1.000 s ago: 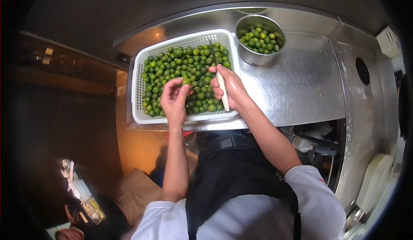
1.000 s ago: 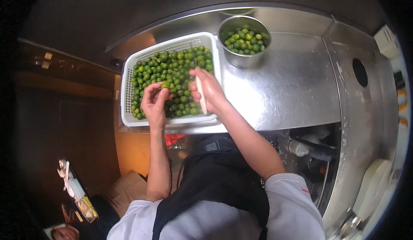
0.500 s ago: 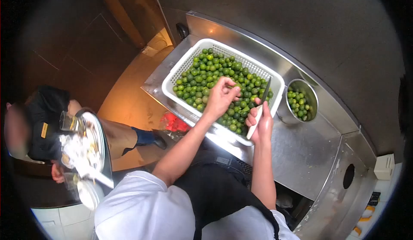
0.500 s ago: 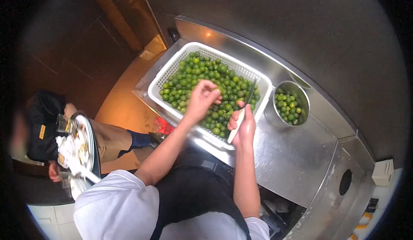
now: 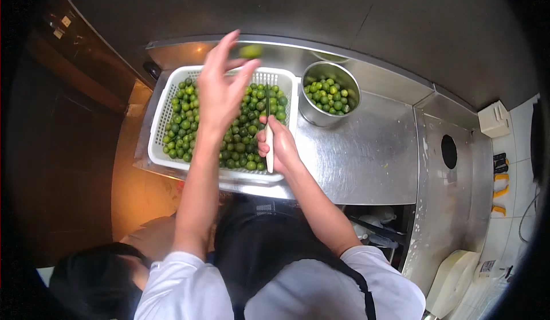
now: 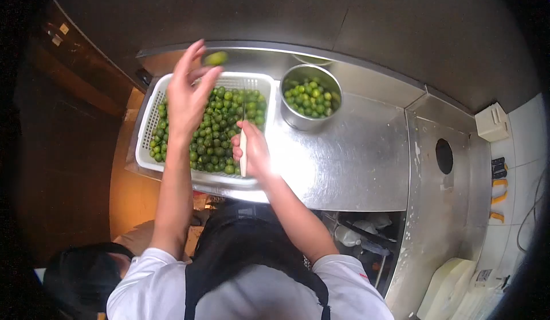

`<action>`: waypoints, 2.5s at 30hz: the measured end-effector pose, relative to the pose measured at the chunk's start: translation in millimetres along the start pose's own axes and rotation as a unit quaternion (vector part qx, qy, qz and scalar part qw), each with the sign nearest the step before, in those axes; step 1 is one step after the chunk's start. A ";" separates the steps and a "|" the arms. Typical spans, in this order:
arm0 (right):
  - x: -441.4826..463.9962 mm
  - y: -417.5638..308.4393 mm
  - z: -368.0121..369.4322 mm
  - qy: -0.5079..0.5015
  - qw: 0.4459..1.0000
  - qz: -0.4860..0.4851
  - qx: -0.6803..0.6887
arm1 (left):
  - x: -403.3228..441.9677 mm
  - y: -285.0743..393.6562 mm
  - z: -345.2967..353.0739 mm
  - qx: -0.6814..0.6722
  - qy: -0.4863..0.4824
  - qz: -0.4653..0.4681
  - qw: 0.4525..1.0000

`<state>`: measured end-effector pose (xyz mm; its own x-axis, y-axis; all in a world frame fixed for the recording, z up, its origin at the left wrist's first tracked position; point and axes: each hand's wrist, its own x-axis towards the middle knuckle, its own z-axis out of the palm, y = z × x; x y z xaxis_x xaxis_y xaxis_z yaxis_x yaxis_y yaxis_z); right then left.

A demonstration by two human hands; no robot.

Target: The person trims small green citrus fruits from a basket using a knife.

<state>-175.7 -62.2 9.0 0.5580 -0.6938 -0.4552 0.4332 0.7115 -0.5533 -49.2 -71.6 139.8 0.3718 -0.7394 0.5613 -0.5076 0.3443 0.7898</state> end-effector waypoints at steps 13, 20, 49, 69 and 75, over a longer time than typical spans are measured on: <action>-0.3 1.3 1.9 0.012 1.000 -0.024 -0.008 | -37.8 -161.3 -53.3 0.469 -0.290 -0.044 0.833; 0.3 3.7 0.7 0.007 0.999 -0.039 -0.016 | -43.1 -163.3 -50.9 0.493 -0.305 -0.059 0.812; -15.8 19.2 26.1 -0.066 0.783 -0.341 -0.516 | -125.0 -102.7 -39.7 -0.276 -0.062 -0.190 0.940; -14.1 17.7 20.8 0.007 0.836 -0.319 -0.446 | -123.9 -102.2 -41.1 -0.285 -0.072 -0.228 0.928; -18.7 17.6 24.3 -0.054 0.783 -0.312 -0.536 | -124.1 -107.0 -42.2 -0.301 -0.022 -0.242 0.922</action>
<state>-161.4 -34.0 24.8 0.5568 -0.8139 0.1661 -0.1645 -0.3040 -0.9384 -8.2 7.7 -4.0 0.4030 -0.9091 0.1059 0.2384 0.2160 0.9468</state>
